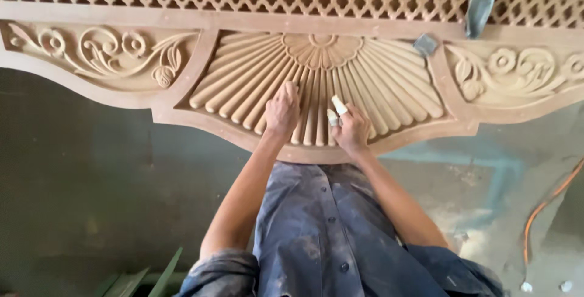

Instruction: The person sands a large carved wooden panel with a sanding block, focusing on the central fan-shaped relief and surrounding lattice patterns. The person uses both hands to apply pressure and smooth the surface.

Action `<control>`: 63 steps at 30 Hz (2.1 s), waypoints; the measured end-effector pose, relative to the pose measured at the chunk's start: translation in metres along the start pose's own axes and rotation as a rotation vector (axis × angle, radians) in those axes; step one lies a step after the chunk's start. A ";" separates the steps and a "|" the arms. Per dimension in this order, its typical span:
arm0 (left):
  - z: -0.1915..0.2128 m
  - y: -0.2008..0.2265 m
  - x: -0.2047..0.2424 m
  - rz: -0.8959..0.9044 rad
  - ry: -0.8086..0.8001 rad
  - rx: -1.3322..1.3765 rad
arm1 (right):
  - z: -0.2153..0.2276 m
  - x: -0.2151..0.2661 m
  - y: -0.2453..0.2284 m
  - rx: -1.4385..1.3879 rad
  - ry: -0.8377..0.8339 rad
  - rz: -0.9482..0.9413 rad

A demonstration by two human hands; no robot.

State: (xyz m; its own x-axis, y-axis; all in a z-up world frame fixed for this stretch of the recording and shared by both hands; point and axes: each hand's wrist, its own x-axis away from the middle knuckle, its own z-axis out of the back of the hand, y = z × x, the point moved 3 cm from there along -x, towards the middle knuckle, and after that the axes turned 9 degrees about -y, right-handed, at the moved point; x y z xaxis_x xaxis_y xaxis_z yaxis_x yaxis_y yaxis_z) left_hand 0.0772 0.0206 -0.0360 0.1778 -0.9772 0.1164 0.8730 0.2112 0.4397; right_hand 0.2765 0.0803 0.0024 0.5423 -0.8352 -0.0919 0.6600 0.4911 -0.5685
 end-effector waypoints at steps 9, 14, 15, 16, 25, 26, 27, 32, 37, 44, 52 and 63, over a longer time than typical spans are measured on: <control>-0.018 -0.005 -0.020 -0.026 -0.270 -0.104 | 0.003 0.001 -0.003 -0.025 -0.119 -0.056; -0.017 0.000 -0.029 -0.044 -0.172 -0.123 | -0.007 -0.017 -0.010 0.081 -0.084 0.008; -0.018 0.003 -0.029 -0.044 -0.199 -0.129 | -0.008 -0.021 -0.011 0.130 -0.047 0.037; -0.018 0.009 -0.027 -0.090 -0.178 -0.134 | -0.009 -0.021 -0.010 0.130 -0.081 -0.030; -0.013 0.005 -0.041 -0.039 -0.146 -0.137 | -0.023 -0.041 -0.018 0.191 -0.164 -0.145; -0.017 0.005 -0.041 0.022 -0.253 -0.128 | -0.023 -0.040 -0.016 0.193 -0.167 -0.140; -0.022 0.005 -0.045 0.086 -0.350 -0.118 | -0.023 -0.044 -0.013 0.196 -0.165 -0.126; -0.004 0.003 -0.036 -0.043 -0.257 -0.255 | -0.036 -0.039 -0.020 0.206 -0.124 -0.132; 0.005 0.017 -0.055 0.006 -0.390 -0.140 | -0.031 -0.042 -0.009 0.260 -0.140 -0.122; 0.004 0.016 -0.057 -0.004 -0.371 -0.161 | -0.036 -0.037 -0.010 0.268 -0.106 -0.115; -0.001 0.011 -0.064 0.000 -0.298 -0.104 | -0.040 -0.037 -0.011 0.287 -0.125 -0.154; -0.006 0.021 -0.067 -0.063 -0.233 -0.168 | -0.035 -0.037 -0.009 0.262 -0.052 -0.090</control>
State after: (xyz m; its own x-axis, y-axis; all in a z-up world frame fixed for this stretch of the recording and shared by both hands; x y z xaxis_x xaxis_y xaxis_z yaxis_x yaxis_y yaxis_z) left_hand 0.0863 0.0900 -0.0398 0.0284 -0.9523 0.3038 0.9455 0.1242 0.3009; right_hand 0.2326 0.0983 -0.0174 0.4968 -0.8679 -0.0041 0.8152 0.4682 -0.3409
